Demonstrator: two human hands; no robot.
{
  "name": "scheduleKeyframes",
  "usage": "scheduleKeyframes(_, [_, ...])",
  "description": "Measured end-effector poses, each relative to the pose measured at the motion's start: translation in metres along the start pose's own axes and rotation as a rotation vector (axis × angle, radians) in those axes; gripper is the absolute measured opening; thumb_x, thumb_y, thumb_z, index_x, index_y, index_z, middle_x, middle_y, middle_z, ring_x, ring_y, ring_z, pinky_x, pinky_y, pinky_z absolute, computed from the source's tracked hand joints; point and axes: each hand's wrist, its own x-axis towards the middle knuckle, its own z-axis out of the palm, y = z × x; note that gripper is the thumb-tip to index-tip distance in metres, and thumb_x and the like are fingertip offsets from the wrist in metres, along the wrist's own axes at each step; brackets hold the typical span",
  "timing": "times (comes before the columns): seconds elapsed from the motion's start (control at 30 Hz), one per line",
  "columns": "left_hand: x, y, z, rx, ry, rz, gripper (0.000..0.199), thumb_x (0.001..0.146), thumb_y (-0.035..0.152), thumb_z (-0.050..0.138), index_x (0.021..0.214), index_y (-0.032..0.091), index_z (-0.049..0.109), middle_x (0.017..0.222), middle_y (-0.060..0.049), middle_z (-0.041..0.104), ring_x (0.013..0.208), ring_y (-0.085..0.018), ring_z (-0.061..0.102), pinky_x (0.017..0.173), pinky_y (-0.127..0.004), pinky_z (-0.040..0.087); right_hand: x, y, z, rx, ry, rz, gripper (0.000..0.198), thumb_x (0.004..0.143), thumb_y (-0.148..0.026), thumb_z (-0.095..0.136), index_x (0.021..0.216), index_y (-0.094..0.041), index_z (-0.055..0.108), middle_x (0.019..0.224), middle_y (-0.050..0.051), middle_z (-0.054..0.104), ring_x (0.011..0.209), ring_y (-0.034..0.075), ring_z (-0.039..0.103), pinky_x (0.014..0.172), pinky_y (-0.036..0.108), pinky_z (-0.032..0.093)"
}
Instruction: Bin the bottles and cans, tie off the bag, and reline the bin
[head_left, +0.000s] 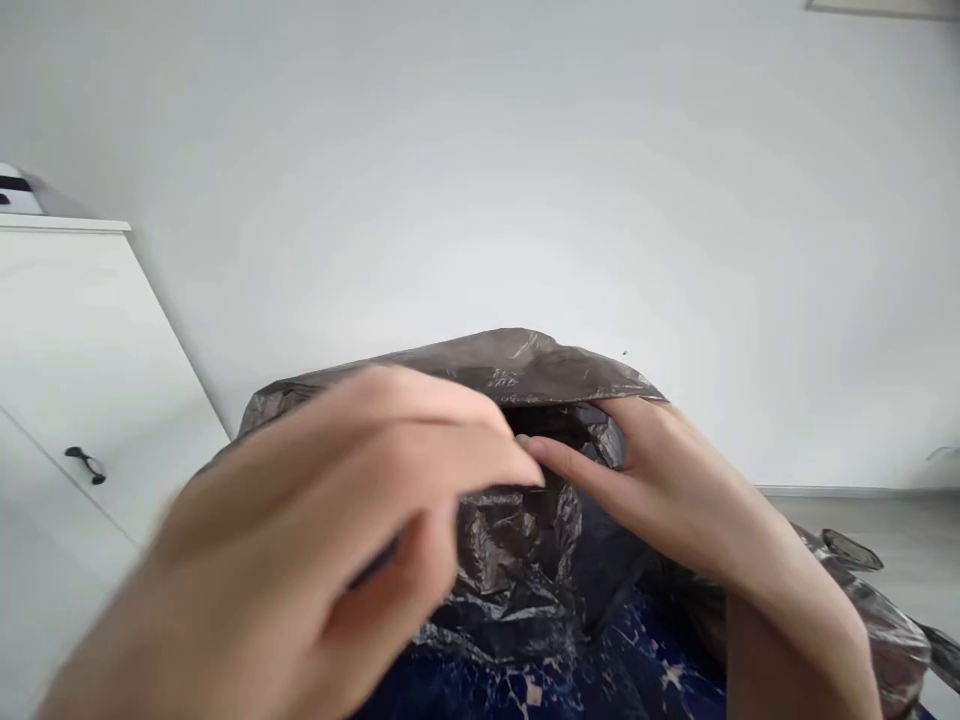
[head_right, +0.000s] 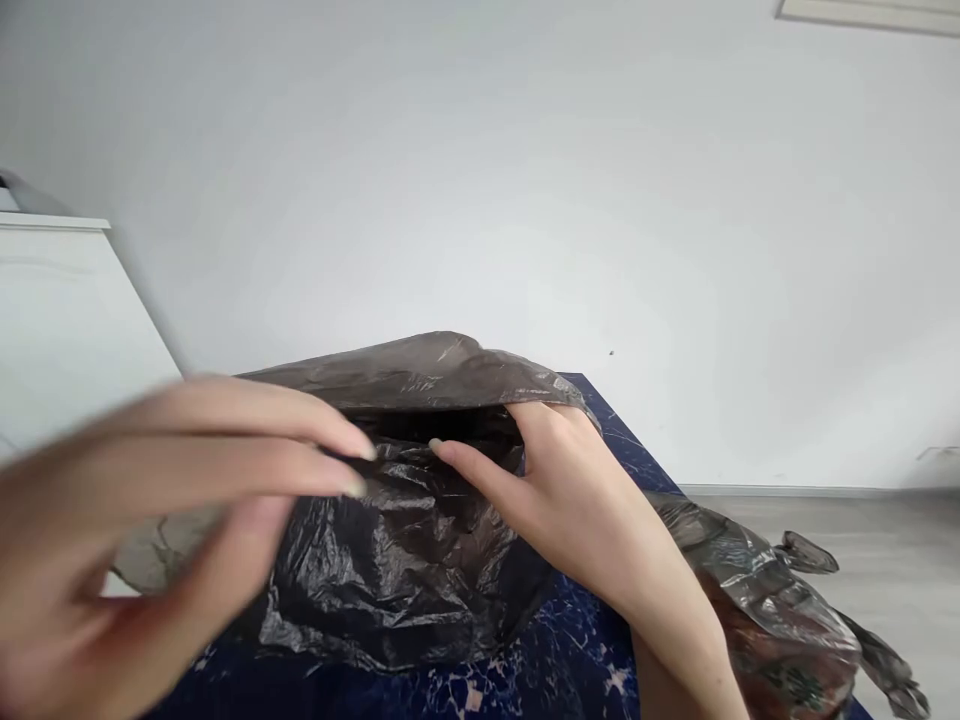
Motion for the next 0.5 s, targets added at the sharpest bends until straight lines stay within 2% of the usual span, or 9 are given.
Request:
scheduleKeyframes(0.07, [0.000, 0.001, 0.008, 0.183, -0.249, 0.097, 0.035, 0.105, 0.020, 0.059, 0.135, 0.037, 0.067, 0.131, 0.004, 0.075, 0.118, -0.022, 0.072, 0.101, -0.035, 0.060, 0.000, 0.000, 0.002, 0.023, -0.017, -0.004, 0.036, 0.103, -0.057, 0.062, 0.095, -0.025, 0.078, 0.102, 0.007, 0.083, 0.097, 0.030, 0.078, 0.081, 0.044, 0.063])
scheduleKeyframes(0.1, [0.002, -0.004, 0.012, 0.208, -0.293, 0.062, 0.033, 0.109, 0.024, 0.055, 0.139, 0.035, 0.063, 0.133, 0.002, 0.074, 0.120, -0.022, 0.071, 0.103, -0.037, 0.059, 0.001, 0.000, 0.003, 0.044, -0.015, -0.014, 0.036, 0.103, -0.056, 0.061, 0.096, -0.026, 0.079, 0.106, 0.007, 0.083, 0.102, 0.030, 0.078, 0.086, 0.044, 0.063])
scheduleKeyframes(0.23, [0.012, -0.035, 0.024, 0.247, -0.295, -0.147, 0.036, 0.115, 0.049, 0.044, 0.141, 0.031, 0.061, 0.143, -0.004, 0.069, 0.133, -0.028, 0.064, 0.114, -0.046, 0.053, 0.007, 0.006, 0.005, 0.166, 0.026, -0.026, 0.037, 0.103, -0.059, 0.063, 0.120, -0.031, 0.079, 0.134, 0.002, 0.078, 0.127, 0.030, 0.072, 0.102, 0.045, 0.060])
scheduleKeyframes(0.33, [0.020, -0.056, 0.031, 0.193, -0.290, -0.283, 0.047, 0.112, 0.062, 0.041, 0.145, 0.033, 0.057, 0.151, -0.004, 0.064, 0.141, -0.030, 0.058, 0.121, -0.050, 0.046, 0.014, 0.015, 0.006, 0.294, 0.031, -0.040, 0.043, 0.103, -0.060, 0.063, 0.136, -0.034, 0.074, 0.142, 0.000, 0.075, 0.134, 0.028, 0.068, 0.111, 0.044, 0.055])
scheduleKeyframes(0.4, [0.022, -0.066, 0.034, 0.155, -0.287, -0.365, 0.052, 0.111, 0.069, 0.037, 0.138, 0.031, 0.061, 0.143, -0.006, 0.068, 0.134, -0.032, 0.062, 0.116, -0.050, 0.049, 0.019, 0.022, 0.008, 0.350, 0.029, -0.032, 0.045, 0.103, -0.063, 0.062, 0.134, -0.033, 0.075, 0.139, 0.002, 0.076, 0.133, 0.028, 0.068, 0.114, 0.046, 0.053])
scheduleKeyframes(0.5, [0.024, -0.078, 0.037, 0.108, -0.265, -0.481, 0.064, 0.108, 0.077, 0.027, 0.105, 0.025, 0.064, 0.105, -0.007, 0.074, 0.103, -0.031, 0.071, 0.095, -0.047, 0.057, 0.027, 0.035, 0.014, 0.395, 0.059, 0.008, 0.052, 0.102, -0.068, 0.060, 0.128, -0.028, 0.079, 0.127, 0.006, 0.080, 0.122, 0.031, 0.072, 0.105, 0.049, 0.057])
